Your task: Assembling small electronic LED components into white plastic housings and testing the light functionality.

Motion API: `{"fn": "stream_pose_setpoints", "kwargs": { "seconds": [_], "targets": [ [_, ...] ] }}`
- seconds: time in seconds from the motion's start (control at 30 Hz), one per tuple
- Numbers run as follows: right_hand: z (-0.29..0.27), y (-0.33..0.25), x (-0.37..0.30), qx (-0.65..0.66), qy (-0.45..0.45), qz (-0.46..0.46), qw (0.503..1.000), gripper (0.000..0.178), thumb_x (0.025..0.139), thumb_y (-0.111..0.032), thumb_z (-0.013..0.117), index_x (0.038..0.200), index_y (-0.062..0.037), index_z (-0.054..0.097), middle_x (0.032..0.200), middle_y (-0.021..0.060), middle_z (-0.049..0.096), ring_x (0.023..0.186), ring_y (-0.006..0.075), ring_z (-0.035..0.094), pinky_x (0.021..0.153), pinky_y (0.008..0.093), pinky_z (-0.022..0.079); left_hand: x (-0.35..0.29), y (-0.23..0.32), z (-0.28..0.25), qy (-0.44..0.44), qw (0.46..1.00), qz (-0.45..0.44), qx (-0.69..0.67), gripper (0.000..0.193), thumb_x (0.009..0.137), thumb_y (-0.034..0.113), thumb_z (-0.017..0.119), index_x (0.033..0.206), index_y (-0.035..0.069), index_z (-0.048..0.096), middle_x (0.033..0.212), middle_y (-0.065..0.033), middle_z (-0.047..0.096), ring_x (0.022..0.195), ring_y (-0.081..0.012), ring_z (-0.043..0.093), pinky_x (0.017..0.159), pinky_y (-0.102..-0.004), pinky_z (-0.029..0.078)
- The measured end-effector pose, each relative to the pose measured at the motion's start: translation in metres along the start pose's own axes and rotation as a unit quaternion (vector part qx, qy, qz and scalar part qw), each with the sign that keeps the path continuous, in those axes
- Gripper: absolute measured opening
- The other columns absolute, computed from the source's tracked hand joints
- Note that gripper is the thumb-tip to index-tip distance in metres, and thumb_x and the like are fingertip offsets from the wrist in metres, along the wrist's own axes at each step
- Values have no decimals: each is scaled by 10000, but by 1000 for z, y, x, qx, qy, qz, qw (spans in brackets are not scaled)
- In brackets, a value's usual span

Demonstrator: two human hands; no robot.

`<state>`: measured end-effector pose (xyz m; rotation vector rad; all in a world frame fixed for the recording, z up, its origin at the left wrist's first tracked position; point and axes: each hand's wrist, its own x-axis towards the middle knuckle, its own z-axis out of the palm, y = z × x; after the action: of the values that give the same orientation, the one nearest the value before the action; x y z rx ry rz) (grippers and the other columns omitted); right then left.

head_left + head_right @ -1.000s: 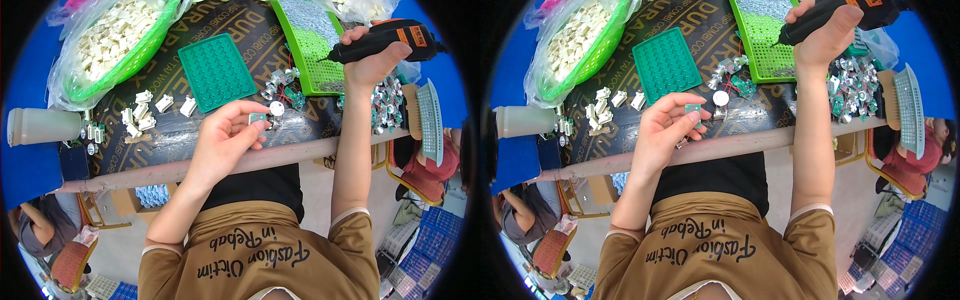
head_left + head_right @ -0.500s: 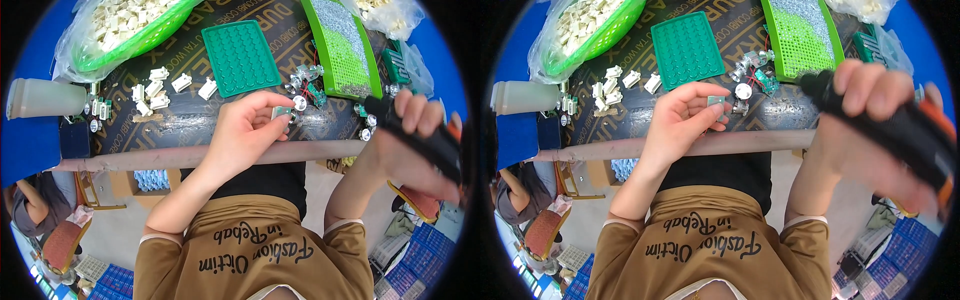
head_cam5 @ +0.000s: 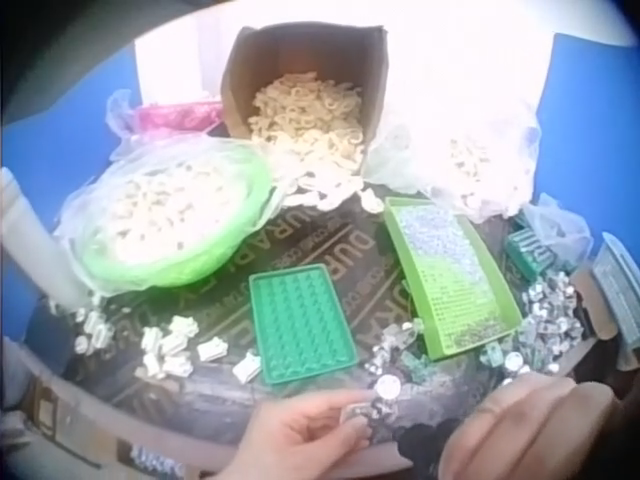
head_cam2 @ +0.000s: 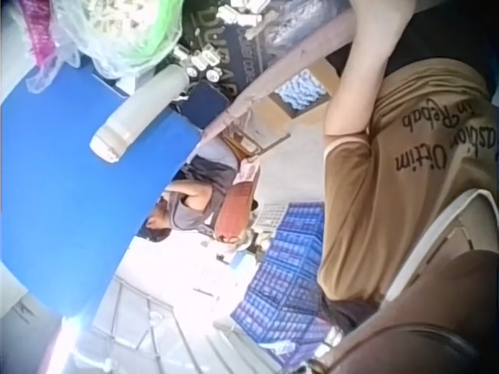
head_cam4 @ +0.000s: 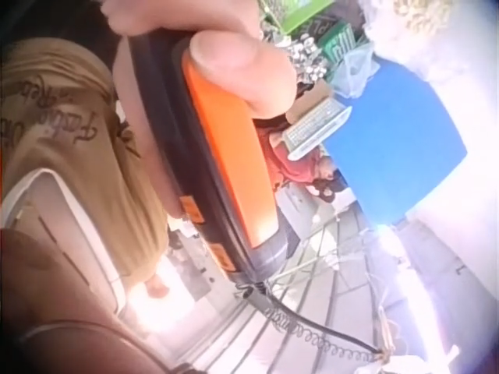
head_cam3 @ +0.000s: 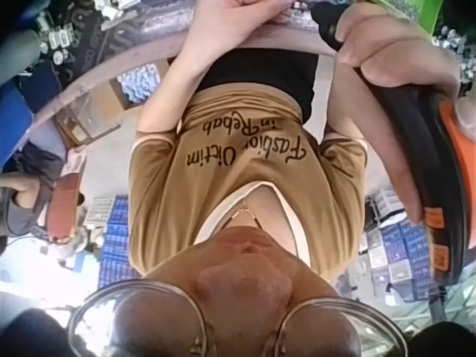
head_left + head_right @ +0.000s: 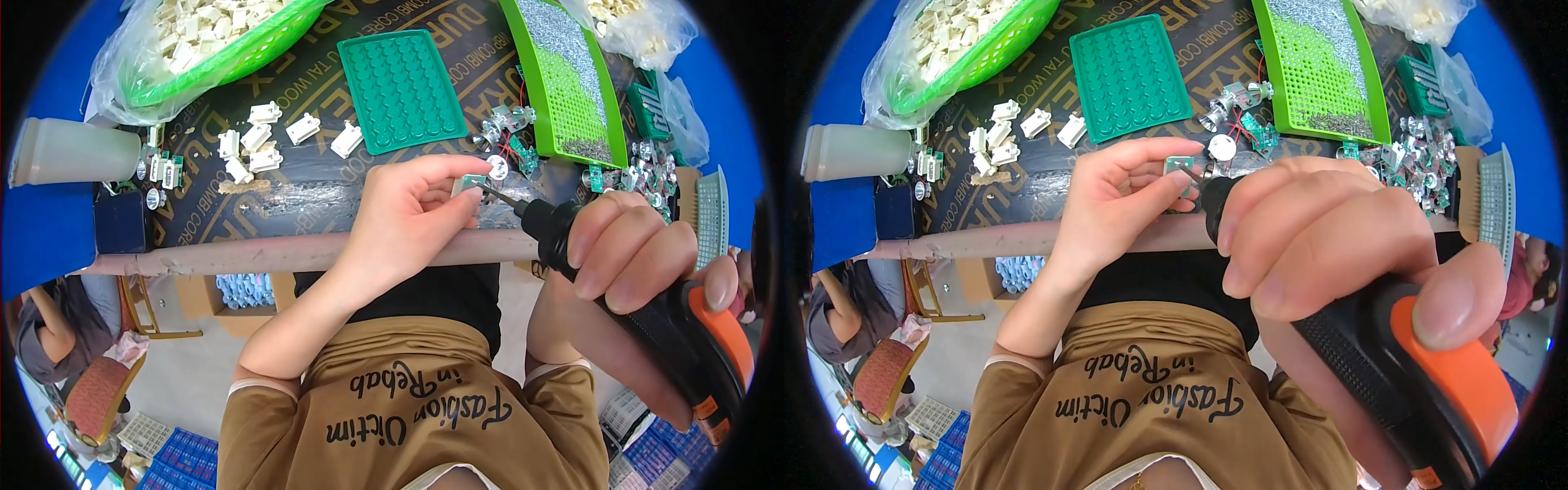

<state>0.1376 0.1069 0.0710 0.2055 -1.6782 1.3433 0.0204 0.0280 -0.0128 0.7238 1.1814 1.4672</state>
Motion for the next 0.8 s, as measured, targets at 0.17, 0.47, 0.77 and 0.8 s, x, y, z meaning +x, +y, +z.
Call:
{"fn": "stream_pose_setpoints", "kwargs": {
  "seconds": [0.17,0.47,0.77,0.8],
  "targets": [
    [3,2,4,0,-16,-22,1000,858,537,-773,552,1086,-127,417,675,36,476,489,150,465,471,267,377,1,-1,0,3,999,1,40,254,819,-15,539,1070,1,577,903,-54,616,762,-79,578,677,-220,503],
    [6,6,4,7,-31,-13,999,850,549,-755,569,1102,-129,408,695,41,482,510,157,478,481,274,385,-3,0,-1,20,998,7,51,256,815,-22,543,1067,5,582,884,-54,615,750,-74,573,673,-214,500],
    [-2,0,5,-8,-72,-1,997,853,550,-743,584,1120,-136,400,715,43,488,527,162,486,496,281,390,-2,-1,3,24,997,24,70,254,813,-25,543,1062,4,584,849,-52,615,733,-74,579,662,-206,498],
    [-2,0,5,-7,-72,-1,997,853,550,-743,584,1120,-136,400,715,43,488,527,162,486,496,281,390,-2,-1,3,25,997,24,70,254,813,-25,543,1062,4,584,849,-52,615,733,-74,579,662,-206,498]
  ]
}}
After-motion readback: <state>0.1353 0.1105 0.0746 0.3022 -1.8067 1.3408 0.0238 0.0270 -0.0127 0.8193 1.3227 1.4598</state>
